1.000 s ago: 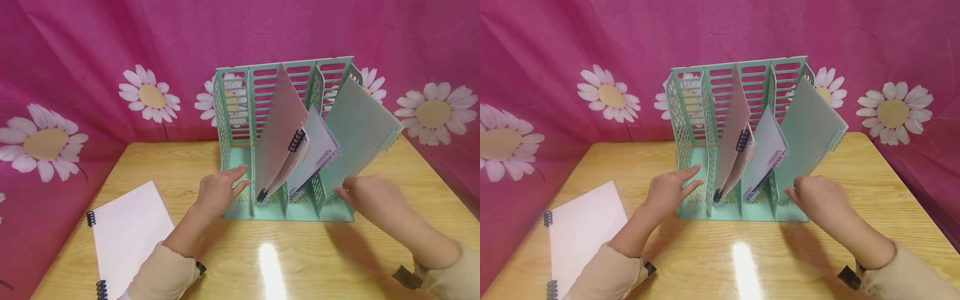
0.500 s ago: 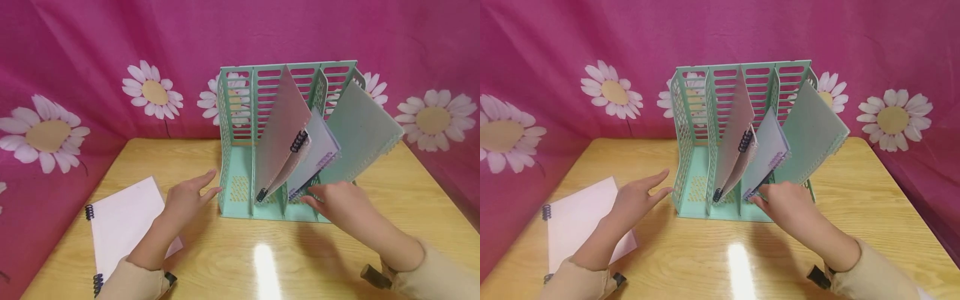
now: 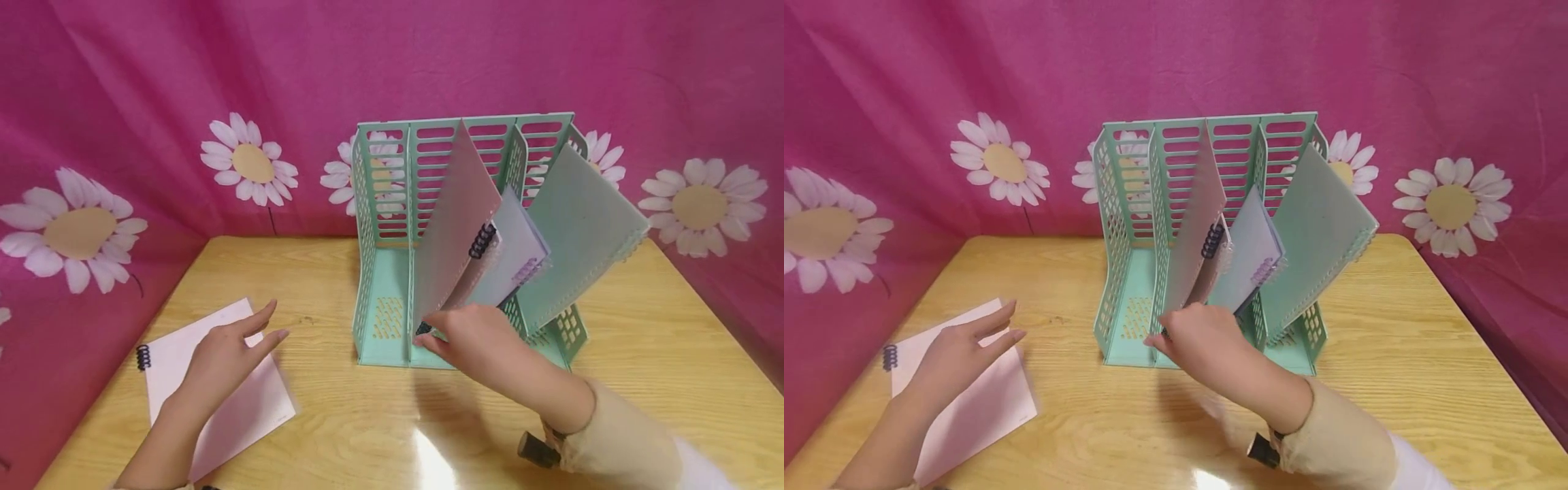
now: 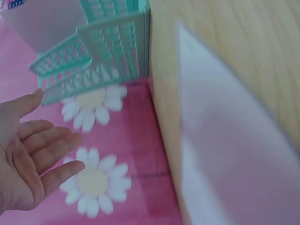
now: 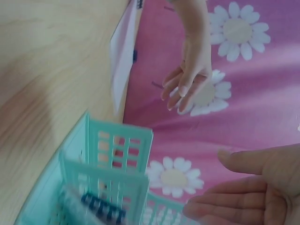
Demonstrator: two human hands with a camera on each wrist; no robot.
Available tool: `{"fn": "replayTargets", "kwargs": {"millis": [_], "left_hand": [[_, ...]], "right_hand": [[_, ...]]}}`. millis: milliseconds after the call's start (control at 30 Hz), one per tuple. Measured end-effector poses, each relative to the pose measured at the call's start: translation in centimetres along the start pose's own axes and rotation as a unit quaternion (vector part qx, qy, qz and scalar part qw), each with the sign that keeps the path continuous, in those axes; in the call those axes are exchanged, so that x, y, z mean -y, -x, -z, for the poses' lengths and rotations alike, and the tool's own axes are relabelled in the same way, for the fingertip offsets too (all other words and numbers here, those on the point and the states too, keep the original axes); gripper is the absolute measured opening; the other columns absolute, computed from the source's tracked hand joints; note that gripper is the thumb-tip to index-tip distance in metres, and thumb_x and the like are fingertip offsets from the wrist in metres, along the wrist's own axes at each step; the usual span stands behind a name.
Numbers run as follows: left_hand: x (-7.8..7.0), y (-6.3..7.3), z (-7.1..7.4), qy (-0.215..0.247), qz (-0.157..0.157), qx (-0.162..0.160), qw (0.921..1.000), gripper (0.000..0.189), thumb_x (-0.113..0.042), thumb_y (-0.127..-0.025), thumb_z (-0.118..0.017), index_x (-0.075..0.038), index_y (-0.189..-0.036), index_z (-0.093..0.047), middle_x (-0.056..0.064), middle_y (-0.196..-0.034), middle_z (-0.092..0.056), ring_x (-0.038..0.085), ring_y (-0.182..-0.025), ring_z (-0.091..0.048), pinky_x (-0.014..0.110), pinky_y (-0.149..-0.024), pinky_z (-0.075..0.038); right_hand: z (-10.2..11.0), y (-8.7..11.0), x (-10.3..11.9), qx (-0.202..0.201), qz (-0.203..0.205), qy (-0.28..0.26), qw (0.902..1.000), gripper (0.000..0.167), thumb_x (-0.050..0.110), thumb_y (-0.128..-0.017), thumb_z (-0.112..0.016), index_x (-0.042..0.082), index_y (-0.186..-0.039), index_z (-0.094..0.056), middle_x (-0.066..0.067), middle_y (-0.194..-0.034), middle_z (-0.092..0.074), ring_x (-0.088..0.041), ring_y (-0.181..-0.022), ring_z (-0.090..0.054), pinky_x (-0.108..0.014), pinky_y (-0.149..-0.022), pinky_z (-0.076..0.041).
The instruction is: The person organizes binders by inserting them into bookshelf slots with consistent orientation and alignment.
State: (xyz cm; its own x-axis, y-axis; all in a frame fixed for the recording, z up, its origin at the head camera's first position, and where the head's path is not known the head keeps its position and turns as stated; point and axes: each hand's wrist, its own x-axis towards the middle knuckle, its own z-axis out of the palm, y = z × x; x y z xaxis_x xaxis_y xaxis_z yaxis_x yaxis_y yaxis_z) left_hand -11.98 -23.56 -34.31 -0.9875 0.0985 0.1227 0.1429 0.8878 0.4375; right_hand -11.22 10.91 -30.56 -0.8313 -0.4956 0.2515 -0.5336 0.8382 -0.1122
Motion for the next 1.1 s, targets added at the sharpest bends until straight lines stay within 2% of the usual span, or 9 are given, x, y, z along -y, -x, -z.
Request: {"fn": "replayTargets", "kwargs": {"millis": [67,200,233,367,567,733,833,967,1100], "left_hand": [[1.2,0.4,0.7,-0.004,0.008,-0.011,0.9999,0.063,-0.044,-0.099,-0.067,-0.013,-0.152,-0.051,0.022,-0.134,-0.067,0.043,-0.101,-0.073,0.055,-0.083,-0.055],[3.2,1.0,1.9,-0.003,0.026,-0.035,0.9990,0.064,-0.045,-0.100,-0.065,-0.011,-0.152,-0.050,0.021,-0.133,-0.068,0.051,-0.127,-0.060,0.064,-0.093,-0.050],[3.6,1.1,2.1,-0.002,0.031,-0.036,0.9989,0.064,-0.045,-0.101,-0.064,-0.010,-0.152,-0.050,0.022,-0.132,-0.068,0.052,-0.128,-0.058,0.065,-0.094,-0.049],[4.9,1.4,2.5,0.000,0.045,-0.036,0.9983,0.064,-0.044,-0.101,-0.064,-0.006,-0.152,-0.050,0.025,-0.131,-0.067,0.055,-0.129,-0.056,0.067,-0.097,-0.047],[6.9,1.6,2.8,-0.016,0.059,-0.030,0.9977,0.061,-0.038,-0.103,-0.062,0.000,-0.149,-0.050,0.028,-0.131,-0.064,0.058,-0.124,-0.057,0.068,-0.099,-0.045],[8.7,2.3,2.8,-0.014,0.053,-0.061,0.9966,0.051,-0.029,-0.105,-0.059,0.006,-0.142,-0.056,0.032,-0.123,-0.066,0.057,-0.115,-0.063,0.069,-0.094,-0.046],[9.7,2.8,2.5,-0.016,0.051,-0.072,0.9960,0.046,-0.025,-0.104,-0.059,0.009,-0.135,-0.060,0.034,-0.114,-0.069,0.058,-0.111,-0.063,0.070,-0.093,-0.046],[10.7,3.0,2.1,-0.018,0.059,-0.066,0.9959,0.044,-0.023,-0.103,-0.060,0.010,-0.132,-0.061,0.033,-0.111,-0.070,0.058,-0.113,-0.062,0.071,-0.094,-0.045],[11.7,2.9,2.1,-0.011,0.064,-0.067,0.9956,0.045,-0.024,-0.103,-0.059,0.010,-0.133,-0.061,0.032,-0.118,-0.068,0.059,-0.117,-0.059,0.071,-0.095,-0.044]], "right_hand": [[-0.2,-0.5,1.0,0.011,0.008,-0.008,0.9999,0.030,0.039,-0.096,-0.071,0.014,-0.108,-0.079,-0.005,-0.081,-0.079,-0.023,-0.067,-0.074,-0.035,-0.046,-0.049],[-0.9,-1.2,2.4,0.014,0.035,-0.015,0.9992,0.033,0.040,-0.097,-0.071,0.015,-0.116,-0.079,-0.005,-0.096,-0.082,-0.025,-0.078,-0.078,-0.033,-0.044,-0.049],[-1.3,-1.3,2.7,0.011,0.044,-0.014,0.9989,0.033,0.040,-0.097,-0.071,0.015,-0.117,-0.079,-0.005,-0.097,-0.082,-0.024,-0.080,-0.079,-0.032,-0.043,-0.048],[-2.7,-1.6,3.8,0.002,0.078,-0.012,0.9969,0.032,0.041,-0.097,-0.071,0.017,-0.116,-0.079,-0.001,-0.096,-0.083,-0.021,-0.082,-0.079,-0.031,-0.043,-0.047],[-4.2,-2.5,6.1,0.027,0.119,-0.018,0.9924,0.022,0.041,-0.098,-0.069,0.020,-0.104,-0.076,0.006,-0.080,-0.078,-0.016,-0.069,-0.074,-0.029,-0.042,-0.045],[-4.6,-3.6,8.9,0.070,0.125,-0.007,0.9896,0.025,0.047,-0.097,-0.069,0.028,-0.110,-0.078,0.010,-0.081,-0.079,-0.010,-0.072,-0.074,-0.028,-0.046,-0.048],[-5.2,-4.1,10.9,0.099,0.135,0.004,0.9859,0.024,0.052,-0.098,-0.066,0.030,-0.100,-0.077,0.014,-0.074,-0.075,-0.005,-0.068,-0.070,-0.025,-0.049,-0.044],[-6.3,-4.3,13.3,0.133,0.153,0.024,0.9789,0.033,0.055,-0.099,-0.062,0.029,-0.081,-0.067,0.015,-0.061,-0.063,-0.002,-0.056,-0.057,-0.024,-0.046,-0.035],[-7.3,-4.5,15.3,0.147,0.179,0.053,0.9713,0.035,0.055,-0.102,-0.058,0.030,-0.077,-0.062,0.015,-0.058,-0.056,-0.001,-0.051,-0.051,-0.025,-0.042,-0.032]]}}
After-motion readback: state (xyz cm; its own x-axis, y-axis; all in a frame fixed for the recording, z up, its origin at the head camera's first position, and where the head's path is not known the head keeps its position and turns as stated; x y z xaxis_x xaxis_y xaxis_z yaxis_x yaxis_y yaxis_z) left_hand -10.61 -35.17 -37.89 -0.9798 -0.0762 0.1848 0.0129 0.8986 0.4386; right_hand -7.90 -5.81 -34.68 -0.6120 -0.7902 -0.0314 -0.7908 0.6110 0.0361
